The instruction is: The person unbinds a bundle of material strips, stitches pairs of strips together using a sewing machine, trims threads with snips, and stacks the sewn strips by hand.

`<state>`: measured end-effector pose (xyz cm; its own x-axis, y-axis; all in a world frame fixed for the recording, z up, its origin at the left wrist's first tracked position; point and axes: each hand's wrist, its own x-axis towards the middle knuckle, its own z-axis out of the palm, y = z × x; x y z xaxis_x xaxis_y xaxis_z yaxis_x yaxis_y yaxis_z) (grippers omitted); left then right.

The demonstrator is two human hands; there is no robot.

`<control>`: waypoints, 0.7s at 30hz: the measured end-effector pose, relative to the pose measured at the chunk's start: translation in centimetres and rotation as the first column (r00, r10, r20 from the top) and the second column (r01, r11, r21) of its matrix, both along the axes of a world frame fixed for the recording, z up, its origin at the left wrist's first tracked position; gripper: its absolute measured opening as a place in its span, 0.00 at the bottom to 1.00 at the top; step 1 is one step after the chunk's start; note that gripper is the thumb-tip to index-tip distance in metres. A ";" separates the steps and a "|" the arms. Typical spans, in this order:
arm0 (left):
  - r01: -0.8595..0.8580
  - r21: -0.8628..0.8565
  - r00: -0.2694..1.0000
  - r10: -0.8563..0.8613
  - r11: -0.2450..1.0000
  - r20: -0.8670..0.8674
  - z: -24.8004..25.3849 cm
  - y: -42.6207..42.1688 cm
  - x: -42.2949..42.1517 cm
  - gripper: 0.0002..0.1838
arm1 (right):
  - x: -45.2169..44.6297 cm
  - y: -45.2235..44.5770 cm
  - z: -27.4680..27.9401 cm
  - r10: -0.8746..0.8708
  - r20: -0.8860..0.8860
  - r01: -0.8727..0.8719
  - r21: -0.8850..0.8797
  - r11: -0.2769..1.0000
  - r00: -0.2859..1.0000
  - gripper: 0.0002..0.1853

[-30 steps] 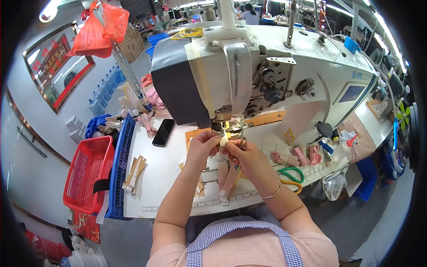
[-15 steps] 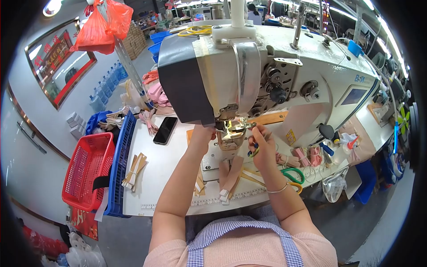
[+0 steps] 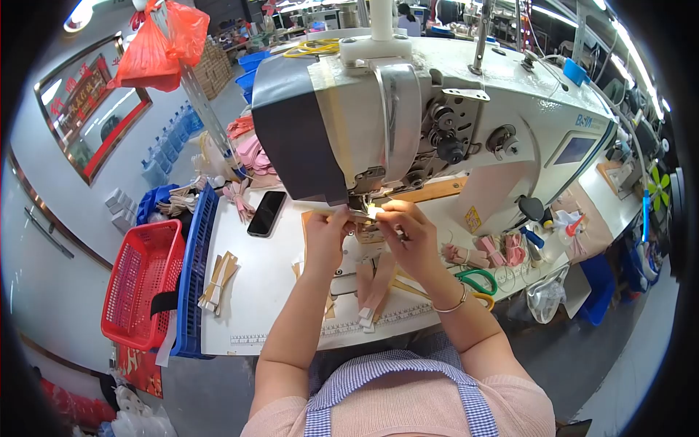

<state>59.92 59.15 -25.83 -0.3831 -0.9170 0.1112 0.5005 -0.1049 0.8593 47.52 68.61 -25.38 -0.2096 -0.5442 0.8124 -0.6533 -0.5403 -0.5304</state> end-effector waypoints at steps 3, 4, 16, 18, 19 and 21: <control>0.100 -0.001 0.993 -0.100 0.995 0.067 -0.4 -3.4 -0.7 0.09 | 1.8 -0.2 0.1 -0.077 -0.089 0.075 -0.028 0.997 0.993 0.10; 0.161 -0.084 0.974 -0.144 0.983 0.178 -0.6 -4.6 -1.1 0.10 | 2.3 -0.2 0.1 -0.157 -0.160 0.149 -0.058 0.987 0.975 0.11; 0.260 -0.114 0.950 -0.233 0.959 0.206 -0.1 -4.7 -1.5 0.14 | 2.7 -1.3 -0.9 -0.224 -0.170 0.206 -0.117 0.972 0.960 0.11; 0.229 -0.088 0.963 -0.213 0.969 0.162 -0.5 -4.9 -1.6 0.13 | 2.6 -0.9 -0.4 -0.189 -0.154 0.181 -0.062 0.981 0.970 0.11; 0.232 -0.089 0.962 -0.215 0.969 0.166 -0.1 -4.4 -1.5 0.13 | 2.5 -0.5 -0.2 -0.156 -0.138 0.157 -0.006 0.988 0.978 0.11; 0.062 -0.015 0.985 -0.058 0.998 0.161 1.1 -2.5 -1.0 0.12 | 1.8 -0.2 0.6 -0.149 -0.099 0.148 -0.018 0.989 0.984 0.11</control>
